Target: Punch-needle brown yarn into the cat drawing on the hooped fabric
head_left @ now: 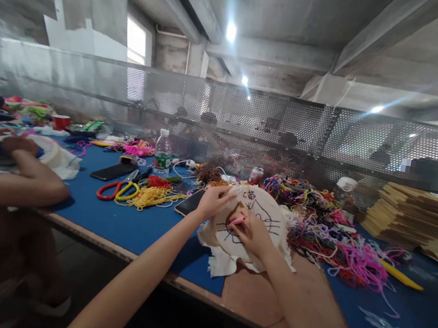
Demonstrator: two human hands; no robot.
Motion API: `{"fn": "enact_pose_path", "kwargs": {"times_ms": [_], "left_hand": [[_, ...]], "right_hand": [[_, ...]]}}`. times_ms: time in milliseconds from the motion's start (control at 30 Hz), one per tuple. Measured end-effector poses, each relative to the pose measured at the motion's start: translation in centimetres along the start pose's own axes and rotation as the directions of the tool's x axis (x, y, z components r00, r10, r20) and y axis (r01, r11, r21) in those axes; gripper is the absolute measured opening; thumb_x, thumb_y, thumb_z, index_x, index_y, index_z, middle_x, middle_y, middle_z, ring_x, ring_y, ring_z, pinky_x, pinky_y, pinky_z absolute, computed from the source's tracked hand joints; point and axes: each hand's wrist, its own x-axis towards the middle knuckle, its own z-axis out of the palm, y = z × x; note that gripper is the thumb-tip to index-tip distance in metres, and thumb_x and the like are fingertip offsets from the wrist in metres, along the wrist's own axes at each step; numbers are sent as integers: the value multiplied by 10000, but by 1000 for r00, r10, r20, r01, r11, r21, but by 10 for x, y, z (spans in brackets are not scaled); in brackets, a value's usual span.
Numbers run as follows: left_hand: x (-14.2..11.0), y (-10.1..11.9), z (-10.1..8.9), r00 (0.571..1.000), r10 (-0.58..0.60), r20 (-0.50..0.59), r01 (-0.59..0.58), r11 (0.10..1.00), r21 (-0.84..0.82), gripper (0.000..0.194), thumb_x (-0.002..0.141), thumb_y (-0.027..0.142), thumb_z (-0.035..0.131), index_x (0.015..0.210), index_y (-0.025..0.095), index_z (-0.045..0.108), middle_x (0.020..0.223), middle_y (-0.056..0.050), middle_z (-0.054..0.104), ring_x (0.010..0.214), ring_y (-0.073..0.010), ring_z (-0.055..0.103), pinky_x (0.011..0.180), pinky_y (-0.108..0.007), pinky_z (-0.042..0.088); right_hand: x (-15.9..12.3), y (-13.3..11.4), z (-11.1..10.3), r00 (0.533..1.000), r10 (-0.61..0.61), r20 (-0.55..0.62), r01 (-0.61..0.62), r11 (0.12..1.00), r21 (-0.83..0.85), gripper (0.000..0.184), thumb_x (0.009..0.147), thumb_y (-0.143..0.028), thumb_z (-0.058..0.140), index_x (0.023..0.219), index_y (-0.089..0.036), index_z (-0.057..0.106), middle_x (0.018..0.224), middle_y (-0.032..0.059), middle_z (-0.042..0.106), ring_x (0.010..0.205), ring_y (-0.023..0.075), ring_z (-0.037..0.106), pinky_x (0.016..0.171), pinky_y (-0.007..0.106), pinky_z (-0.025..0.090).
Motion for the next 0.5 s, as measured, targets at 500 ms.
{"fn": "enact_pose_path", "kwargs": {"times_ms": [500], "left_hand": [[1,-6,2,998,68,13,-68,997,43,380,796,459,488,819,126,669,652,-1,587,620,-116,476,583,-200,352]], "right_hand": [[-1,7,-5,967,255,-22,-245,946,213,264,891,-387,359,893,-195,539,834,61,645,775,191,592,700,286,422]]}}
